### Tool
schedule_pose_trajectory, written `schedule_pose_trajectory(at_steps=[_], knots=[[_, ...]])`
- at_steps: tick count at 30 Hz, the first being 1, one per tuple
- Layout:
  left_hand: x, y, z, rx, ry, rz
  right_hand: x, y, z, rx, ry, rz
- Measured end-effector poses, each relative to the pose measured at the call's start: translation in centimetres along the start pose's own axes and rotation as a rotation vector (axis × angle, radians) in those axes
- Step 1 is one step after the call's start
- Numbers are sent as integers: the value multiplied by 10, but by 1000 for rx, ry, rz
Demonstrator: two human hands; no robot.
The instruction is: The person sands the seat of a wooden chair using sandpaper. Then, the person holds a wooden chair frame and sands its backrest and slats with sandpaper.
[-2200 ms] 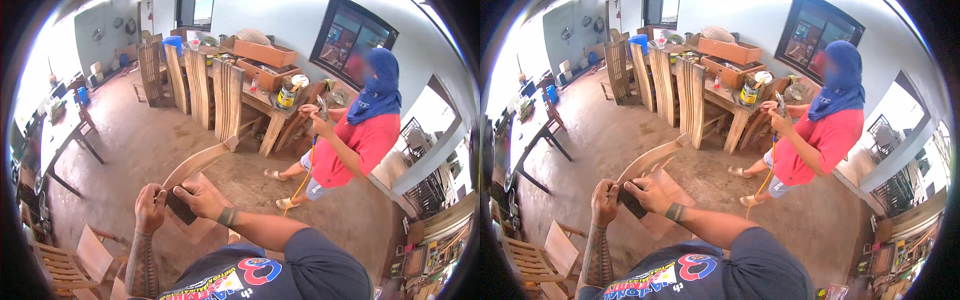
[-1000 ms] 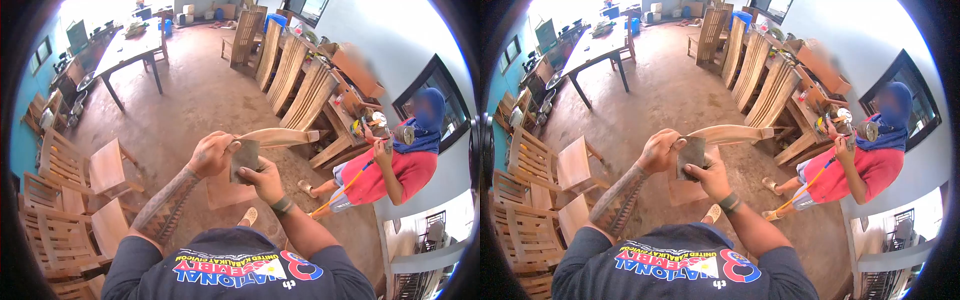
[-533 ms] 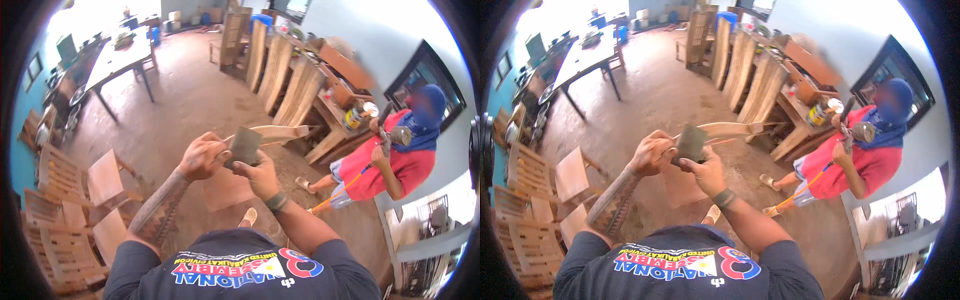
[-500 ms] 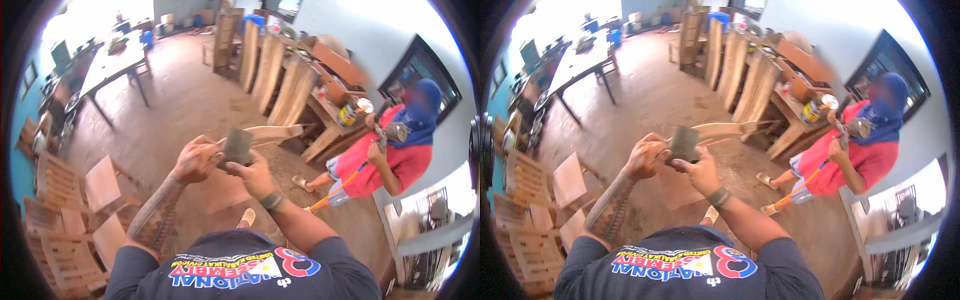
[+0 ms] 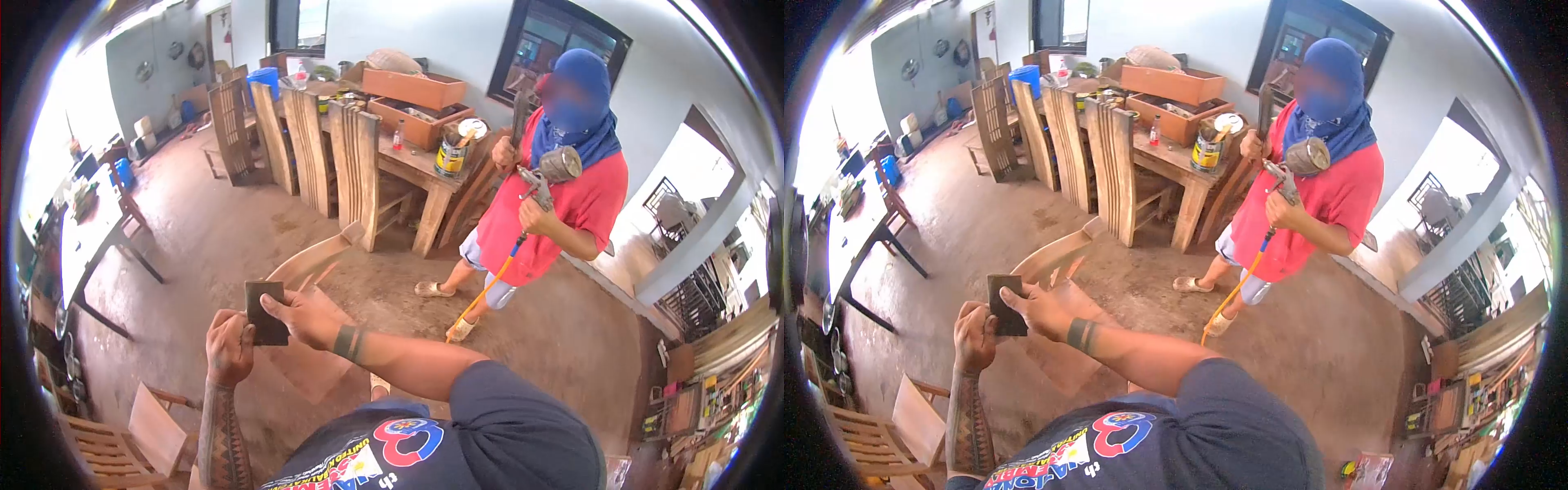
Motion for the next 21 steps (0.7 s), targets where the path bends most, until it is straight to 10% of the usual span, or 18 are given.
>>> schedule_pose_trajectory(at_steps=[4, 11, 14, 21], knots=[[5, 4, 10, -40, -37, 1, -11, -3, 62, -538, -96, -82], [13, 8, 6, 36, -185, -6, 71, -86, 169, -1473, -923, -340], [15, 9, 14, 42, -185, -24, 97, -121, 135, -1685, -491, -303], [20, 14, 19, 62, -207, -57, 113, -129, 130, -1682, -399, -324]])
Point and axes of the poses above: each hand's wrist, its own x-axis towards the middle knuckle, its own y-axis out of the palm, z = x × y, the point moved 7 cm from there along x, towards the middle knuckle, and after that the axes turned 6 degrees about -x, right-handed, at the moved point
